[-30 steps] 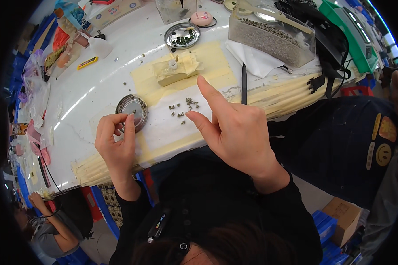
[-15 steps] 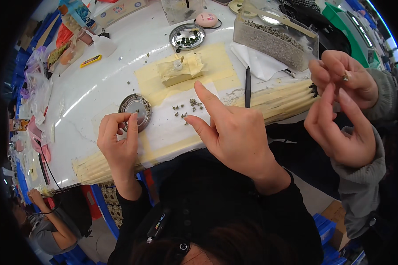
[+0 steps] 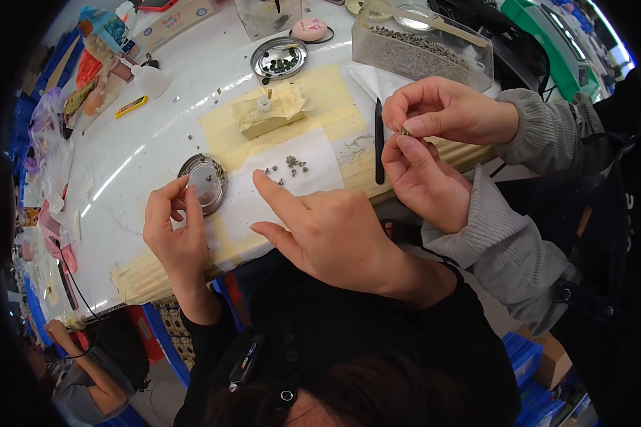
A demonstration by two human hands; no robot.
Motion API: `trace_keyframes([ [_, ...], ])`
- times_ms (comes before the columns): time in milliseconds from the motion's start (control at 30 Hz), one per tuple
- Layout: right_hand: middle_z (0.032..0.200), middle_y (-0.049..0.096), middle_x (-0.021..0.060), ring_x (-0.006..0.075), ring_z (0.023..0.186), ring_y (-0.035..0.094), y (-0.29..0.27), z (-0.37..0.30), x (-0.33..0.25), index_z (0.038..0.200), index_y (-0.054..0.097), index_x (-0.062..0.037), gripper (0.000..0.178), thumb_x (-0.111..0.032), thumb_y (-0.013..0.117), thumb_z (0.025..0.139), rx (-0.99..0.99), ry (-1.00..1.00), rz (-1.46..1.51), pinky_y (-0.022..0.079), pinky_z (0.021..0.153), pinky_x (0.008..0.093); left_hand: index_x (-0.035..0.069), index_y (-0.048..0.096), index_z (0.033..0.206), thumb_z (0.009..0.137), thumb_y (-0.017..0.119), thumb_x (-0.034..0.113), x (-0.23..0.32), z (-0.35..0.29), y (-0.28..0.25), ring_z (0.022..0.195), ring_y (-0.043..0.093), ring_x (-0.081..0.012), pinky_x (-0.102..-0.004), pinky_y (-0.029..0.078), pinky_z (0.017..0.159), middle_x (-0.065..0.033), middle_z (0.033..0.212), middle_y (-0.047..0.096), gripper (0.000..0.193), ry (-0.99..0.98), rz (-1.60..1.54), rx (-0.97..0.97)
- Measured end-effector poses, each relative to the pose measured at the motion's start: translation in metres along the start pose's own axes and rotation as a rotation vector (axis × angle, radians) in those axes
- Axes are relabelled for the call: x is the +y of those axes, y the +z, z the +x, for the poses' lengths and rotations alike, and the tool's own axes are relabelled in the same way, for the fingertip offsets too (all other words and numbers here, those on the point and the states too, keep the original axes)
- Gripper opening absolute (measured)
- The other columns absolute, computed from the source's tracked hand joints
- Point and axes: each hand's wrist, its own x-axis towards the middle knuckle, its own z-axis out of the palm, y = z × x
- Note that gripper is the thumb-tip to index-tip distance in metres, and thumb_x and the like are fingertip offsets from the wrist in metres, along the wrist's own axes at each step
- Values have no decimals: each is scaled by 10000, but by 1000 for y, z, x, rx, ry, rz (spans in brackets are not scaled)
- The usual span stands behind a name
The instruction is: Assembling tiny mechanical components by hand at a factory workbench.
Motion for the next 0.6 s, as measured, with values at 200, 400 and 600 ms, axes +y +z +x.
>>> trace_keyframes([
  [200, 524, 545, 32, 208, 438, 547, 8, -3, -6, 1287, 584, -6, 517, -222, 733, 841, -7, -37, 59, 436, 459, 333, 22, 685, 927, 807, 673, -15, -1, 0, -1, 646, 511, -144, -279, 386, 557, -46, 754, 601, 126, 26, 16, 5],
  [400, 527, 557, 67, 230, 443, 568, 9, -5, -4, 1251, 579, 27, 478, -271, 669, 887, 3, -59, 63, 446, 459, 345, 21, 686, 925, 816, 682, -3, -2, -1, 0, 635, 503, -138, -274, 382, 551, -47, 760, 604, 112, 28, 12, 10],
  [600, 534, 554, 56, 227, 449, 561, 9, -8, -5, 1266, 581, 10, 490, -244, 698, 865, 8, -49, 78, 443, 465, 347, 10, 686, 921, 835, 677, 1, -1, -1, -1, 626, 486, -120, -257, 377, 548, -41, 759, 603, 88, 26, 13, 3],
])
